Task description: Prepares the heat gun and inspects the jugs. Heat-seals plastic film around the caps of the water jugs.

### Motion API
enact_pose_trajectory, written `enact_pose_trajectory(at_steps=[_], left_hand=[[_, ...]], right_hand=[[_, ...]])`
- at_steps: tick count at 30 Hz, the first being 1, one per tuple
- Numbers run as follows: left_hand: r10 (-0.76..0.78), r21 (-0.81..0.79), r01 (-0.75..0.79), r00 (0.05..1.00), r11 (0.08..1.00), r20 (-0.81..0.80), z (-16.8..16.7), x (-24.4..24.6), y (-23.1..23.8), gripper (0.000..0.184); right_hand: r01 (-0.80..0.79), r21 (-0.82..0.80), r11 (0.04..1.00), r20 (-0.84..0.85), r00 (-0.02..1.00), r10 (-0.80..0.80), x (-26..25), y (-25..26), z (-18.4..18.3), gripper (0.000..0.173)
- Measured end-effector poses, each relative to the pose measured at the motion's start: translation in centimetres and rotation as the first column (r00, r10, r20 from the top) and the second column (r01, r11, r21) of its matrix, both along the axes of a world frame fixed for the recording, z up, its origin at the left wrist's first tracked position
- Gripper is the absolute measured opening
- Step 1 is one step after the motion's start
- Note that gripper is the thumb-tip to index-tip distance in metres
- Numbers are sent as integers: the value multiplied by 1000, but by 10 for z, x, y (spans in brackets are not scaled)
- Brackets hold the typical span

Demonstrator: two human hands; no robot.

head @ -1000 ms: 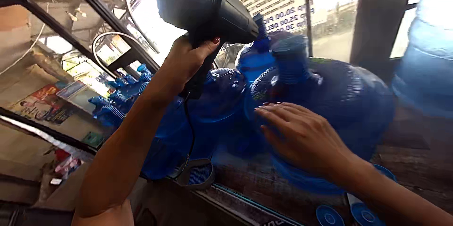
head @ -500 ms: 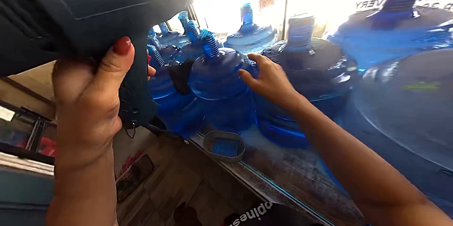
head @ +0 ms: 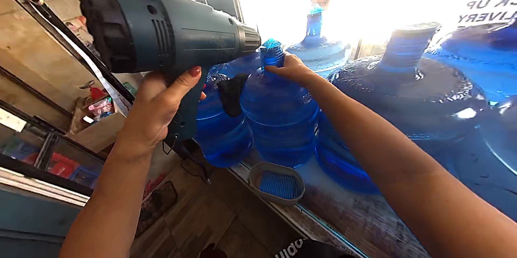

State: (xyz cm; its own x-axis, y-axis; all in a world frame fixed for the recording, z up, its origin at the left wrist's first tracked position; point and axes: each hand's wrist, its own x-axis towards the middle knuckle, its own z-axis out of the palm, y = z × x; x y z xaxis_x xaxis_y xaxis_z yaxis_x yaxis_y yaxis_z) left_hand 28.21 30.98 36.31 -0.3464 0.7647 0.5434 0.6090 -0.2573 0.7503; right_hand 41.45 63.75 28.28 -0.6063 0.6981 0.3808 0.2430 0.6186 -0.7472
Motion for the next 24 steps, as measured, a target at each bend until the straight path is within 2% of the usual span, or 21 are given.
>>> enact_pose_trajectory(at_steps=[4,8,13,20,24], left_hand=[[-36,-32,37,999,999,9,-1,-2,18,24],[-30,15,30,1000,999,-6,5,-2,45,20],[-18,2,18,997,1000,-76,-6,3,34,25],[-8,19,10,990,1000,-140,-40,15,33,29],[43,29,-39,987,999,-152,-61,29,40,32]], right_hand=[[13,12,1000,125,992,-14,5,3,0,70],[16,24,1000,198,980,-20,6,7,-3,70],[23,89,996,301,952,-49,13,1,-3,71],[109,164,981,271,951,-151,22,-22,-9,72],[197,224,954,145,962,-233,41,-43,-14,70]])
